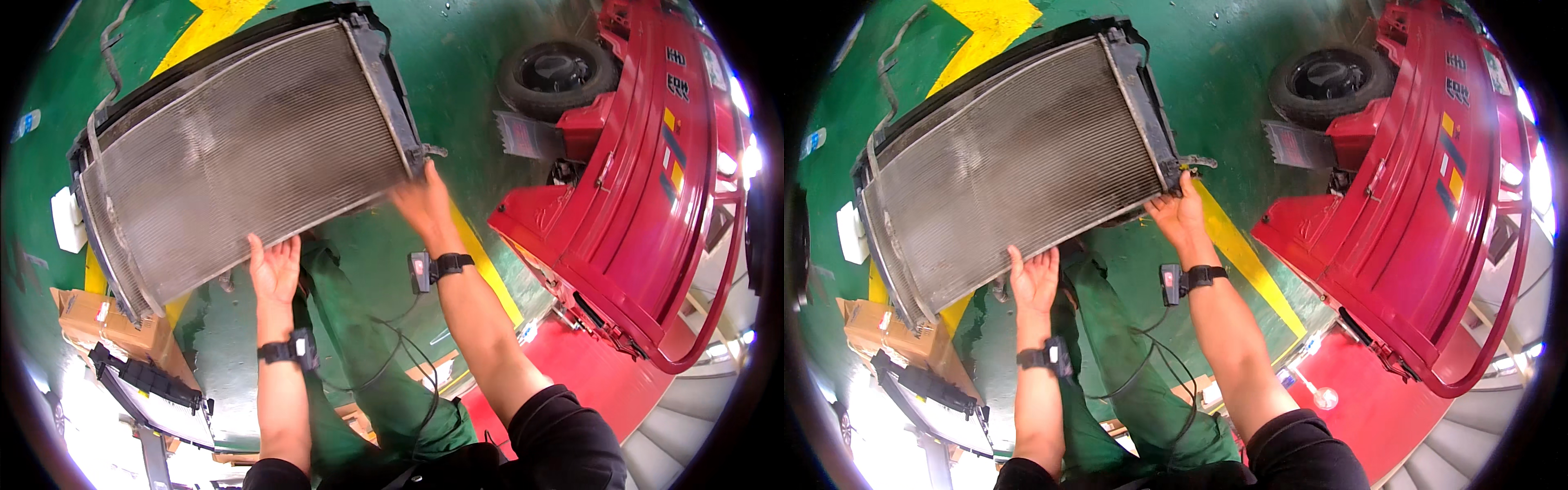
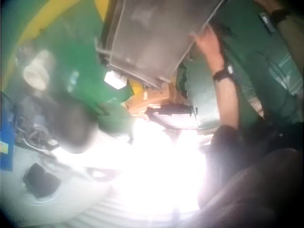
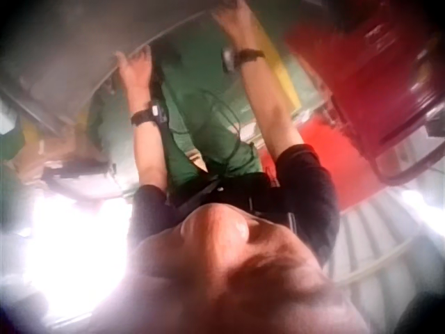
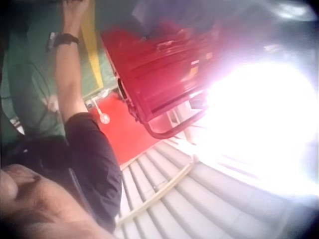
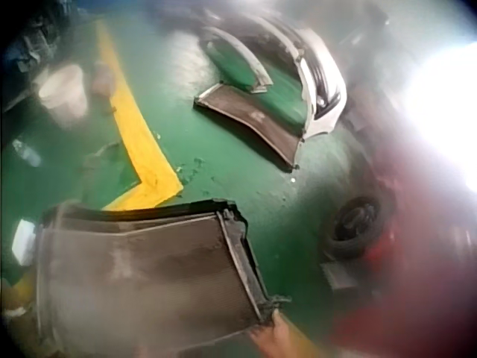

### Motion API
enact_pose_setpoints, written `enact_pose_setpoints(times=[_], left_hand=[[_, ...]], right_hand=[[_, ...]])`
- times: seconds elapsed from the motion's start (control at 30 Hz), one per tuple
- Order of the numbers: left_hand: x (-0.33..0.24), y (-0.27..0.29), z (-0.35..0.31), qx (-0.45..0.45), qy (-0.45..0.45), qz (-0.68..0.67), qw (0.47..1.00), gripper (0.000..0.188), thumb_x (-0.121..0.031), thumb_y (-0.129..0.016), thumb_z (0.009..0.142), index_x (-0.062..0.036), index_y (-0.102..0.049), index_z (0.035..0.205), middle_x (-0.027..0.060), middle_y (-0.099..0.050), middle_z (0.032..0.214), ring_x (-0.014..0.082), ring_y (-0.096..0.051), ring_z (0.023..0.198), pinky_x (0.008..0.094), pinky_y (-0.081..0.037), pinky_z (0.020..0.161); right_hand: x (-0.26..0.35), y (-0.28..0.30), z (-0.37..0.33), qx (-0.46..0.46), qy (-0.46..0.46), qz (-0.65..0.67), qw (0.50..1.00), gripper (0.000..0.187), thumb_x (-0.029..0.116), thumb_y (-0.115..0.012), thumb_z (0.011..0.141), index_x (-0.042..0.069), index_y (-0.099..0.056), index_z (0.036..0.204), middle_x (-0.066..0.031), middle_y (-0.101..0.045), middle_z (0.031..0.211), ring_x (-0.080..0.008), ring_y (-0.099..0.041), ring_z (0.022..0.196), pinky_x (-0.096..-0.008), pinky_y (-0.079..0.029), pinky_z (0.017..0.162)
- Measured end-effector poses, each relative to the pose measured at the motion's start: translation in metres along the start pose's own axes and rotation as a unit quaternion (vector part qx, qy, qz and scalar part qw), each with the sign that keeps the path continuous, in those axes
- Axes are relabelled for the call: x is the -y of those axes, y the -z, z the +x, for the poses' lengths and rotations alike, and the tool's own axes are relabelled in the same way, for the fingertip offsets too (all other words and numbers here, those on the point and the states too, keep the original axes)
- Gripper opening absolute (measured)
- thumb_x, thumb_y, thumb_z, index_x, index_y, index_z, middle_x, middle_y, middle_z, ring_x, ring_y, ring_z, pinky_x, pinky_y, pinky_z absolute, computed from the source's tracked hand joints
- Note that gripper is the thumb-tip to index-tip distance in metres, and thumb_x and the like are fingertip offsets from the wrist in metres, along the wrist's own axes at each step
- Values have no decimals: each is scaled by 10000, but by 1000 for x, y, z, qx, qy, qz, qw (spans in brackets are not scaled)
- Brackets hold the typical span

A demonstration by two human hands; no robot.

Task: The person aligns a radiator with a fan assembly by hand and then picks up another radiator assembly from the floor.

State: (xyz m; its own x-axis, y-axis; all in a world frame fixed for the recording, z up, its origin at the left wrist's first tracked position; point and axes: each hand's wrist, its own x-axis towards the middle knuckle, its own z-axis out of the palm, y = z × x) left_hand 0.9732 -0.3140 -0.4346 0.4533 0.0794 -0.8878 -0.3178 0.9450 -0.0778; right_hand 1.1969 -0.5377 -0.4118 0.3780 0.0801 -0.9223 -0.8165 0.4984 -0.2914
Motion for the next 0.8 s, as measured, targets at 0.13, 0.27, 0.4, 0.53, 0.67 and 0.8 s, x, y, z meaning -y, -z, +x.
enact_pose_setpoints(times=[0.13, 0.27, 0.4, 0.53, 0.67, 0.8], left_hand=[[52, -42, 18, -19, 17, -18, 1000, 523, -339, -671, 921, -38, -503, 1314, 107, -553, 1315, 267, -501, 1247, 440, -374, 1132], [69, -52, 31, -11, 4, 32, 999, 514, -305, -663, 928, -30, -490, 1327, 114, -548, 1329, 284, -496, 1262, 473, -394, 1123], [69, -62, 25, -30, -2, 60, 998, 505, -298, -660, 930, -23, -492, 1318, 124, -548, 1341, 301, -504, 1266, 496, -412, 1110], [62, -65, 22, -35, 0, 57, 998, 468, -273, -644, 943, -25, -503, 1314, 136, -573, 1319, 319, -527, 1250, 506, -401, 1115], [57, -74, 16, -52, -10, 70, 996, 454, -274, -630, 954, -31, -503, 1315, 133, -552, 1351, 322, -501, 1282, 513, -375, 1130], [55, -77, 18, -89, -5, 63, 994, 451, -251, -653, 934, -36, -526, 1309, 130, -574, 1334, 325, -507, 1279, 512, -386, 1120]], right_hand=[[0, 1, 3, 6, -8, 37, 999, 537, 478, -446, 1005, 11, -503, 1264, -193, -538, 1293, -358, -511, 1211, -517, -371, 1086], [7, 5, 13, -30, -46, 137, 989, 424, 401, -463, 1011, 28, -581, 1172, -183, -626, 1158, -365, -574, 1133, -537, -402, 1062], [10, 8, 21, -64, -55, 145, 986, 329, 343, -507, 998, 52, -649, 1054, -158, -680, 997, -361, -624, 1035, -552, -438, 1022], [15, 8, 20, -72, -85, 126, 986, 340, 383, -519, 988, 70, -646, 1032, -139, -677, 937, -340, -630, 1003, -522, -451, 1006], [19, 7, 16, -52, -124, 52, 990, 272, 387, -597, 933, 128, -665, 977, -82, -679, 925, -289, -613, 968, -457, -446, 958], [20, 27, 39, -73, -153, 23, 985, 280, 395, -686, 845, 127, -652, 917, -52, -668, 854, -213, -637, 830, -377, -532, 791]])
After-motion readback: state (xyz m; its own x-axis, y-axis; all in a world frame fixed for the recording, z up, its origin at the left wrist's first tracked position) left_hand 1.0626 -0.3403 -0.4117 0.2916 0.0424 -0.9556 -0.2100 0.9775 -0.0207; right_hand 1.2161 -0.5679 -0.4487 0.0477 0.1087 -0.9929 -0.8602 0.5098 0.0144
